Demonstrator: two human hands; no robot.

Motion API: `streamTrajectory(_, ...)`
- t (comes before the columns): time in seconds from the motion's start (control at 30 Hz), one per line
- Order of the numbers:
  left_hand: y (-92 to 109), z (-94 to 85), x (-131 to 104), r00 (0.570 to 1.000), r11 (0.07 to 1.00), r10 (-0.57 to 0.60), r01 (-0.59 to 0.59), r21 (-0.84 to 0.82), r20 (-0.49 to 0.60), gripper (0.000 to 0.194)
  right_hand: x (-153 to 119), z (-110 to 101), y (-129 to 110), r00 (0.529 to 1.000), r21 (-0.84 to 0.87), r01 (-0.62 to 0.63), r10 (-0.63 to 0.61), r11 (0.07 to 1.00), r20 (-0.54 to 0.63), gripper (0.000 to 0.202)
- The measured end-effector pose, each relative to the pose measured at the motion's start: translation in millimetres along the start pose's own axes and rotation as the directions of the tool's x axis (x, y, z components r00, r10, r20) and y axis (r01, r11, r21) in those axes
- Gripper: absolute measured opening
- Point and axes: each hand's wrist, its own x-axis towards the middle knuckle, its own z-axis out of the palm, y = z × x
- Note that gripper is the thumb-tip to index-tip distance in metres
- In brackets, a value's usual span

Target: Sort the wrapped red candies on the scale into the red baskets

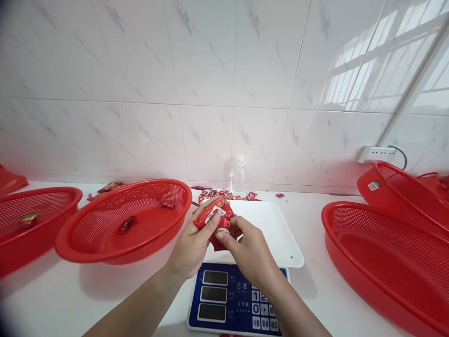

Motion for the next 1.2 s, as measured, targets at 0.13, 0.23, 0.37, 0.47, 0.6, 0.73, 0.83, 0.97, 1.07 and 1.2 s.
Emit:
streamTrajectory(0.13,3.1,-3.4,3.0,1.000,0.999,-0.023,0.022,-0.035,-0.017,0.036,-1.5,-2.9,-4.7,1.000,0.029,0.011,-0.012,1.000,0.010,0.022)
streamTrajectory(0.23,4.3,-7.1,6.2,0.998,0.998,0.008,-0.011,-0.055,-0.057,0.034,-1.8,-6.2,-7.8,0.999,0.114,-0.020,0.014,0.993,0.048,0.026)
streamTrajectory(0.37,4.6,-8.8,7.2,0.999,0.996,0.007,-0.011,-0.091,-0.034,0.028,-1.8,-9.6,-7.3,1.000,0.148,0.001,0.000,0.989,-0.011,0.024)
streamTrajectory(0.47,5.4,-7.9,6.0,0.999,0.992,-0.035,0.036,-0.118,0.006,0.025,-2.2,-10.2,-6.2,0.993,0.092,0.038,-0.028,0.995,-0.111,0.025)
streamTrajectory(0.6,7.7,-6.0,3.4,0.997,0.998,-0.039,0.042,-0.049,0.066,0.023,-3.1,-9.4,-6.3,0.991,0.023,0.077,-0.074,0.997,-0.111,0.024)
streamTrajectory(0.73,7.4,-6.8,1.8,0.992,0.999,-0.047,0.044,0.027,0.117,0.024,-5.2,-3.6,-3.6,0.986,-0.037,0.129,-0.132,0.991,-0.104,0.032)
streamTrajectory(0.83,3.8,-9.8,3.5,0.992,0.994,-0.074,0.066,0.084,0.103,0.024,-6.1,1.7,0.0,0.982,-0.112,0.137,-0.150,0.984,-0.116,0.041)
streamTrajectory(0.97,2.0,-15.7,10.8,0.998,0.985,0.055,-0.052,0.165,-0.015,0.029,2.0,-4.2,10.9,0.972,-0.242,0.124,-0.167,0.962,-0.168,0.048)
streamTrajectory(1.07,7.9,-22.1,17.7,0.973,0.976,0.189,-0.170,0.136,-0.135,0.030,14.3,-16.5,28.0,0.961,-0.457,0.071,-0.184,0.887,-0.207,0.044)
streamTrajectory(1.2,19.4,-30.5,23.4,0.942,0.967,0.256,-0.245,0.077,-0.216,0.029,26.1,-22.2,50.1,0.997,-0.699,0.049,-0.082,0.714,-0.013,0.049)
